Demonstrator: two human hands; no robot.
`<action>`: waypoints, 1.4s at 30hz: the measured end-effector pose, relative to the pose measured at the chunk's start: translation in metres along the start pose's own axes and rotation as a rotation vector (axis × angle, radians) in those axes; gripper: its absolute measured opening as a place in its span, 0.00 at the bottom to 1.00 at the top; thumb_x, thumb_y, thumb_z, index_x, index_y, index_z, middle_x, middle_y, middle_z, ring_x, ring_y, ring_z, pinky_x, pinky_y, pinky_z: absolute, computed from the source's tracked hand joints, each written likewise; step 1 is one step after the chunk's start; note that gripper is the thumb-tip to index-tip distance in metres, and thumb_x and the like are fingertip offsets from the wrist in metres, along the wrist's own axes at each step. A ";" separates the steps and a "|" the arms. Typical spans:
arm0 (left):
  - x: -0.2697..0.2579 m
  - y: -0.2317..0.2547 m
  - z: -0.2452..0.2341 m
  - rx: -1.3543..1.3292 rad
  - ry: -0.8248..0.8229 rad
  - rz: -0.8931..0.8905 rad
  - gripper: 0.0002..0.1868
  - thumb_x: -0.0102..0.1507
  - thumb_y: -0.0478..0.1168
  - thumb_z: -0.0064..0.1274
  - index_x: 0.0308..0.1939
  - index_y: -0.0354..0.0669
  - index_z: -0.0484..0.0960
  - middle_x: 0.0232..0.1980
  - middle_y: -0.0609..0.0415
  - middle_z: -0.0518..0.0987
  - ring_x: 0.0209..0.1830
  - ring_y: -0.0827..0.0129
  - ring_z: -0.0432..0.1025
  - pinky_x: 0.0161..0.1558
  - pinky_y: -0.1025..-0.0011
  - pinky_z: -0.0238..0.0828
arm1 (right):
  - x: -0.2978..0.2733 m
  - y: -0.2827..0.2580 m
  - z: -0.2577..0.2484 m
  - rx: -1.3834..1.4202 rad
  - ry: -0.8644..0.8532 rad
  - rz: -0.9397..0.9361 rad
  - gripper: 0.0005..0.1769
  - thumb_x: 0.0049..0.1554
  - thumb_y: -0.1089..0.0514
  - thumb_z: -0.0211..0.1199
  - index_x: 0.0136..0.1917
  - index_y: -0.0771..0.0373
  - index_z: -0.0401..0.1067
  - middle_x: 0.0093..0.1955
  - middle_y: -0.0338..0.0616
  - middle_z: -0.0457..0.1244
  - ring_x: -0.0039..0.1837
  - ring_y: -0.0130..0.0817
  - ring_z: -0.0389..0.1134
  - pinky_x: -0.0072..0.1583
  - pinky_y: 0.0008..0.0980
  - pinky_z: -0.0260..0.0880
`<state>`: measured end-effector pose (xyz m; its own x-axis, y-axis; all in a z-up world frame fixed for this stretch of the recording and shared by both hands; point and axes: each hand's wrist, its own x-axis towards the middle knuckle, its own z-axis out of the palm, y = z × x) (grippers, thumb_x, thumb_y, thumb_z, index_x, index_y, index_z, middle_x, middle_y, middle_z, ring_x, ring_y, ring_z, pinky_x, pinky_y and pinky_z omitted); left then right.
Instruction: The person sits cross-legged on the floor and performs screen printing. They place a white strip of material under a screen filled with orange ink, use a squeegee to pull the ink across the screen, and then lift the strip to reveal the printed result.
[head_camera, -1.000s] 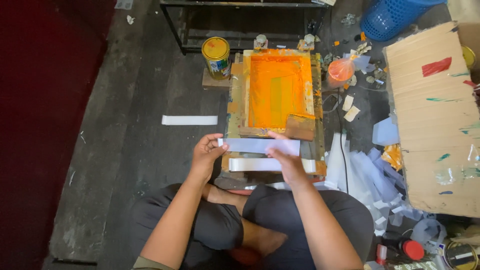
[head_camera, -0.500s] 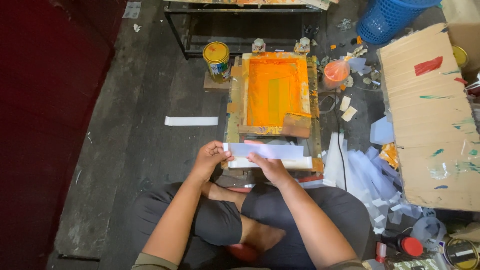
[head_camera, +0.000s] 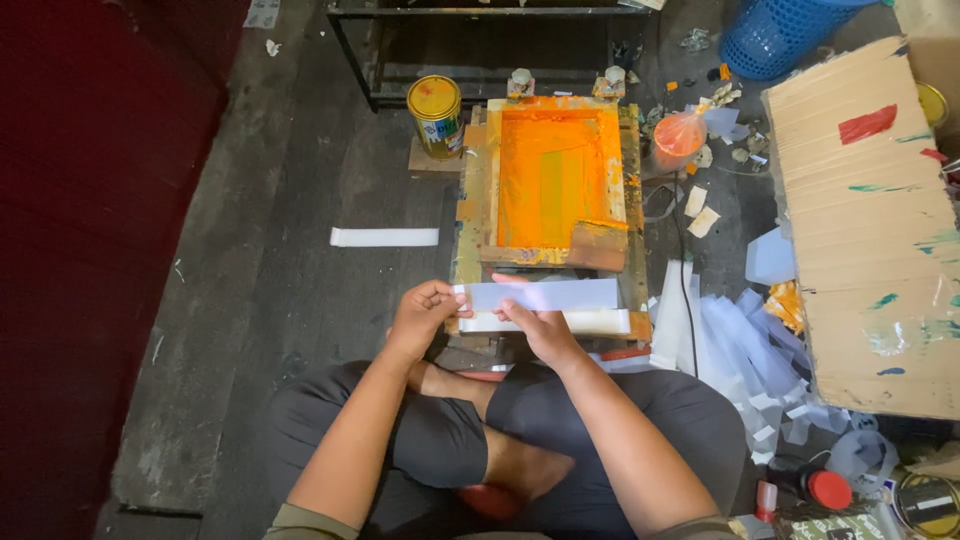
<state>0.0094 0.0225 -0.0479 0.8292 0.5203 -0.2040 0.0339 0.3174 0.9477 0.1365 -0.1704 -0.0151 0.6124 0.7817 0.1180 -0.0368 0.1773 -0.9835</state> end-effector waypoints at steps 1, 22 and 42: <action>0.000 -0.001 0.000 -0.001 0.000 -0.003 0.08 0.62 0.35 0.65 0.41 0.36 0.83 0.32 0.47 0.85 0.34 0.61 0.83 0.40 0.71 0.80 | 0.000 0.002 0.000 0.000 0.001 0.003 0.27 0.61 0.50 0.62 0.69 0.64 0.70 0.43 0.49 0.71 0.47 0.31 0.72 0.56 0.34 0.75; -0.021 0.031 0.034 0.184 -0.218 -0.010 0.03 0.60 0.32 0.64 0.37 0.40 0.86 0.26 0.60 0.81 0.27 0.84 0.71 0.33 0.85 0.66 | -0.005 -0.001 0.009 0.019 -0.044 0.069 0.19 0.61 0.51 0.64 0.60 0.67 0.77 0.41 0.49 0.73 0.44 0.30 0.74 0.52 0.32 0.76; -0.013 0.029 0.019 0.109 -0.018 0.048 0.05 0.68 0.37 0.54 0.41 0.39 0.82 0.29 0.51 0.80 0.31 0.75 0.74 0.34 0.81 0.66 | -0.003 -0.004 -0.010 -0.036 0.083 -0.041 0.22 0.63 0.49 0.59 0.63 0.65 0.74 0.34 0.50 0.70 0.41 0.36 0.72 0.53 0.35 0.73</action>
<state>0.0101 0.0093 -0.0128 0.8414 0.5181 -0.1537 0.0530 0.2039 0.9776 0.1432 -0.1793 -0.0132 0.6763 0.7217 0.1477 0.0168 0.1854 -0.9825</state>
